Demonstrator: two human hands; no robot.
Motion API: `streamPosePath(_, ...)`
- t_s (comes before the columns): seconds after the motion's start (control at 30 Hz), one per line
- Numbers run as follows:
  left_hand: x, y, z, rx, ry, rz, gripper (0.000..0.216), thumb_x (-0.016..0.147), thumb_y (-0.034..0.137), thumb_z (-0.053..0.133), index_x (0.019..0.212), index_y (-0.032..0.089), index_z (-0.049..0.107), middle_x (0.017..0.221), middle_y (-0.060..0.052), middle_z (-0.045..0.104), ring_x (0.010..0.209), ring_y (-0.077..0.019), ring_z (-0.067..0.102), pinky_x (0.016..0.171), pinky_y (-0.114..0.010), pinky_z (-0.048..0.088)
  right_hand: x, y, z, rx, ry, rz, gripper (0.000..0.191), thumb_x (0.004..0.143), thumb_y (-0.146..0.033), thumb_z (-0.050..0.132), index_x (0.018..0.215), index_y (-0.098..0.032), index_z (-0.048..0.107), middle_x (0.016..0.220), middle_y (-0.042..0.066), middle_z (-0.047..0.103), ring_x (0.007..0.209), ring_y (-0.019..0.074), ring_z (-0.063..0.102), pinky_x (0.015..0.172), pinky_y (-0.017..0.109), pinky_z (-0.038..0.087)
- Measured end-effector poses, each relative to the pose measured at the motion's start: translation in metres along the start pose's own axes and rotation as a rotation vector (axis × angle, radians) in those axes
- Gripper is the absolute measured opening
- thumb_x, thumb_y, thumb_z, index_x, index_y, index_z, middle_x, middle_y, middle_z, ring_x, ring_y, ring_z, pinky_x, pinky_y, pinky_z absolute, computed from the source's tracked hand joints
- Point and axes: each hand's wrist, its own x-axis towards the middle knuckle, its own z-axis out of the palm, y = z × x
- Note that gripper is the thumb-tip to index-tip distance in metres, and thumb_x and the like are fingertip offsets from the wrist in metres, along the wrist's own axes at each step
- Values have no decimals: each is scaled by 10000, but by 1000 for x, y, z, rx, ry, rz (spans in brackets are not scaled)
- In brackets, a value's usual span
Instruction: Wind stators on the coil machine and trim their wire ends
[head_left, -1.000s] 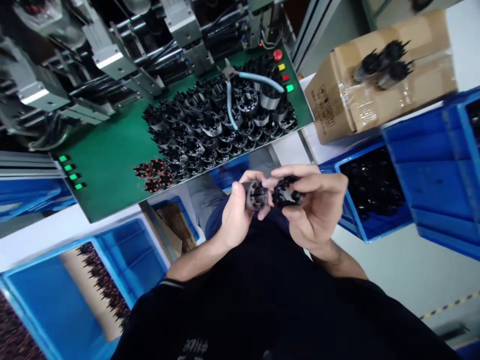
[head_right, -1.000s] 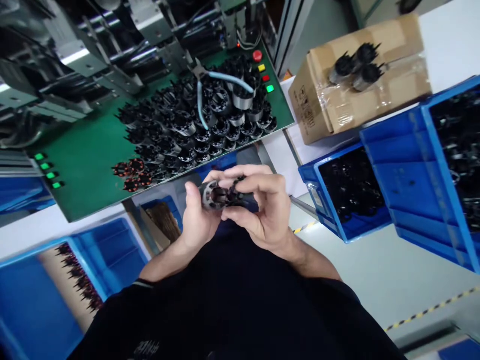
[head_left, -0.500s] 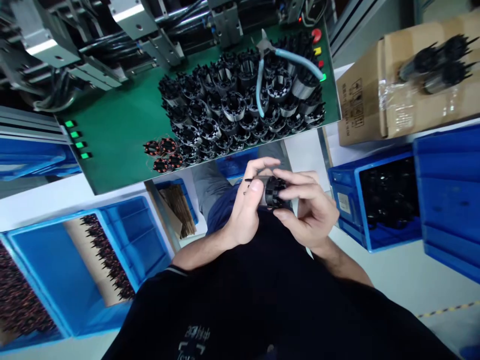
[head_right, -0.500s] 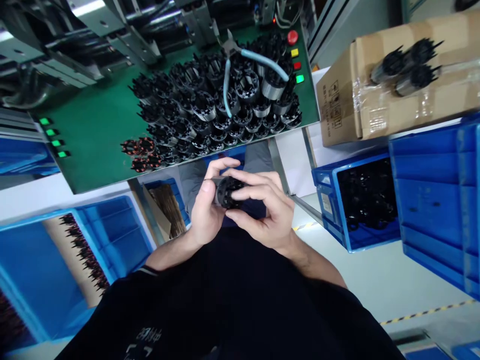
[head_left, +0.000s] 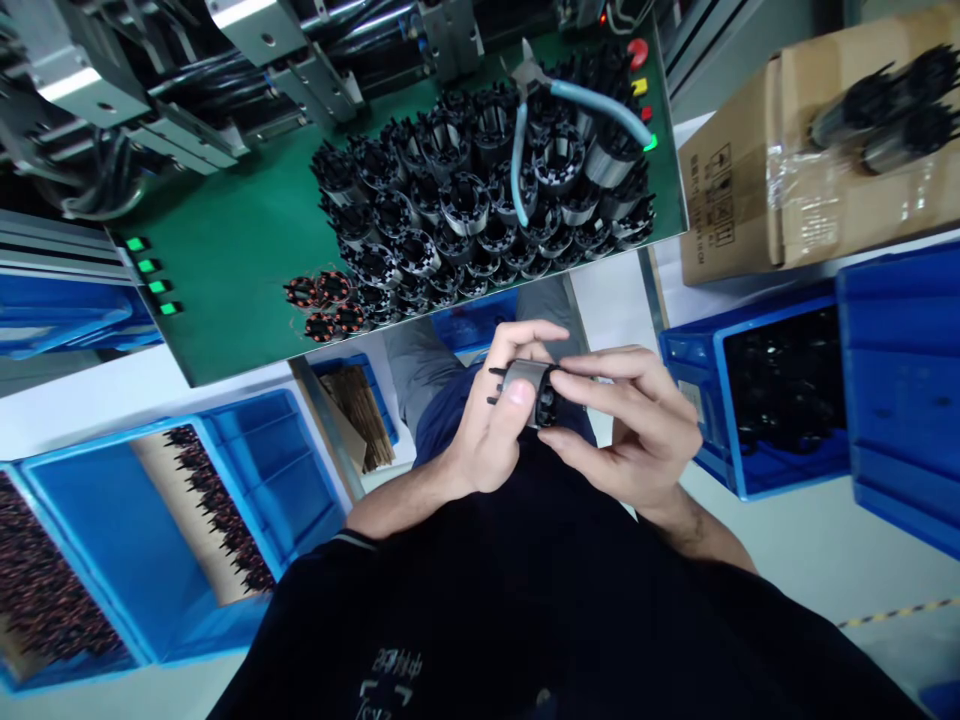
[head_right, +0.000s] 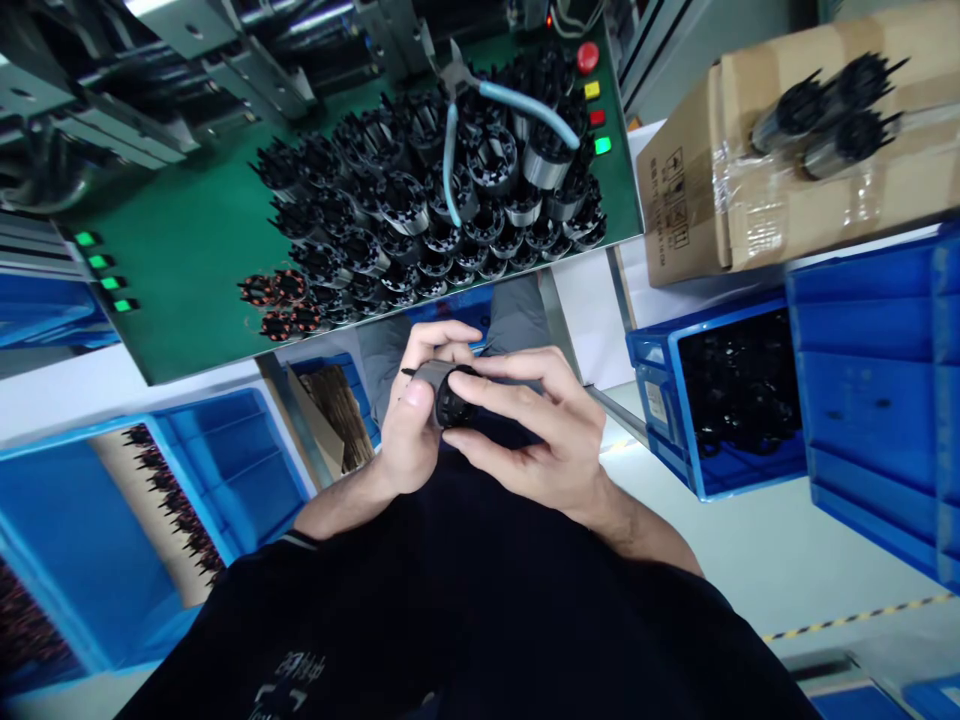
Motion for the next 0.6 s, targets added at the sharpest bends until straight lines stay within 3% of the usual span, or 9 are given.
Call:
streamPosePath(0.17,-1,-2,-3,80,-49,15,640,1239,689,296,1544,228,617,935,-22,583,775,-197,540,757,-394,429,-1,3,4,105,-3,27,533,994,-400,989,1506,-419,843,1304,56,846,1133,274,840,956,483,778)
streamPosePath(0.27,0,-1,-12,163,-96,17,650,1230,718,368,1556,210,606,926,-12,605,752,-183,541,749,-379,441,1,4,-1,142,-43,81,479,974,-386,1009,1428,-388,855,1292,60,834,1159,269,836,1003,470,763)
streamPosePath(0.37,1,6,-21,282,-186,-15,640,1235,671,439,1659,208,560,917,0,616,749,-173,575,768,-358,479,5,1,-14,100,-179,121,458,946,-345,1031,1353,-361,823,1349,60,828,1240,282,828,1072,477,740)
streamPosePath(0.47,3,12,-24,514,-262,-72,635,1249,573,459,1785,232,448,1159,-73,783,909,-213,776,897,-370,598,6,-1,-23,63,-339,194,464,996,-301,967,1402,-341,749,1454,65,802,1342,263,808,1153,449,711)
streamPosePath(0.6,9,7,-18,956,-275,-58,840,1182,632,577,1854,204,313,1183,-115,842,884,-314,871,760,-394,647,2,8,-28,-9,-474,236,589,1027,-177,803,1579,-301,643,1437,72,792,1352,219,796,1197,393,674)
